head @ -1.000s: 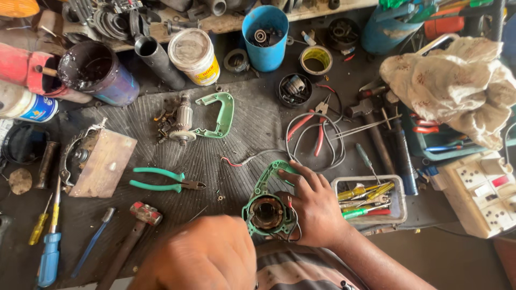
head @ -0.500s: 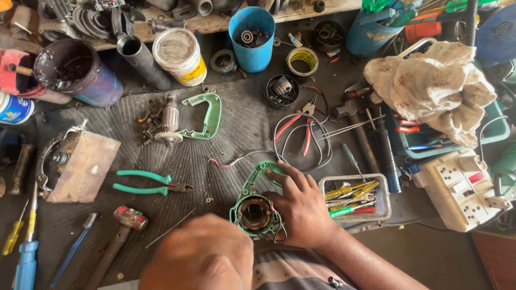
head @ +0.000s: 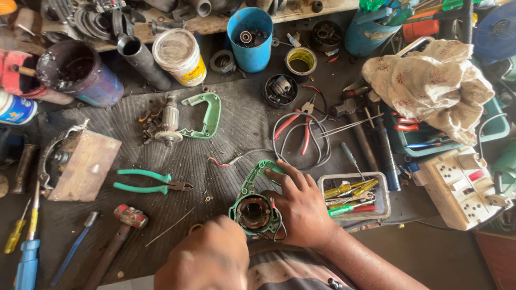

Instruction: The person works at a cluttered repair bench on a small electric motor, handling the armature, green plastic housing, and bearing rings. They use pliers and a screwdriver to manipulate wires and fasteners, fit components into the housing, and at one point carry the motor part toward a window before returning to reassemble it on the bench.

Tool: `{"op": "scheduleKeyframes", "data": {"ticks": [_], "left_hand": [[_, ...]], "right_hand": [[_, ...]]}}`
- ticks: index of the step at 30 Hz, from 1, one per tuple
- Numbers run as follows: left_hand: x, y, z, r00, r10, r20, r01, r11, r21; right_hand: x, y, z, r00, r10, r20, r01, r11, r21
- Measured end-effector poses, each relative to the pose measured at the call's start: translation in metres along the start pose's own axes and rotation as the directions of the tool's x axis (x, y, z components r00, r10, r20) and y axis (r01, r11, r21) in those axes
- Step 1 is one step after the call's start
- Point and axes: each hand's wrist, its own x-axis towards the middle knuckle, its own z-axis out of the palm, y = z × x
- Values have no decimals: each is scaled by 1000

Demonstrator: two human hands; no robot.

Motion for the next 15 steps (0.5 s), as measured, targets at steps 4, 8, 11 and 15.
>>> {"op": "scheduleKeyframes", "data": {"ticks": [4,8,11,15], "left_hand": [[15,-1,-9,975,208,78,-207,978,-24],[47,-6,-23,919,241,312,-37,840,-541],[52,-19,-37,840,253,480,223,645,-731],[64,-34,-46,702,367,610,403,501,-766]], "right_hand": [[2,-1,-1,1000,2,6,-2,1000,-2],[3,-1,-3,999,8,34,-8,1000,-9],[2,-1,-2,1000,-1,22,2,1000,-21],[1,-1,0,1000,13,24,-13,1000,-18]]}}
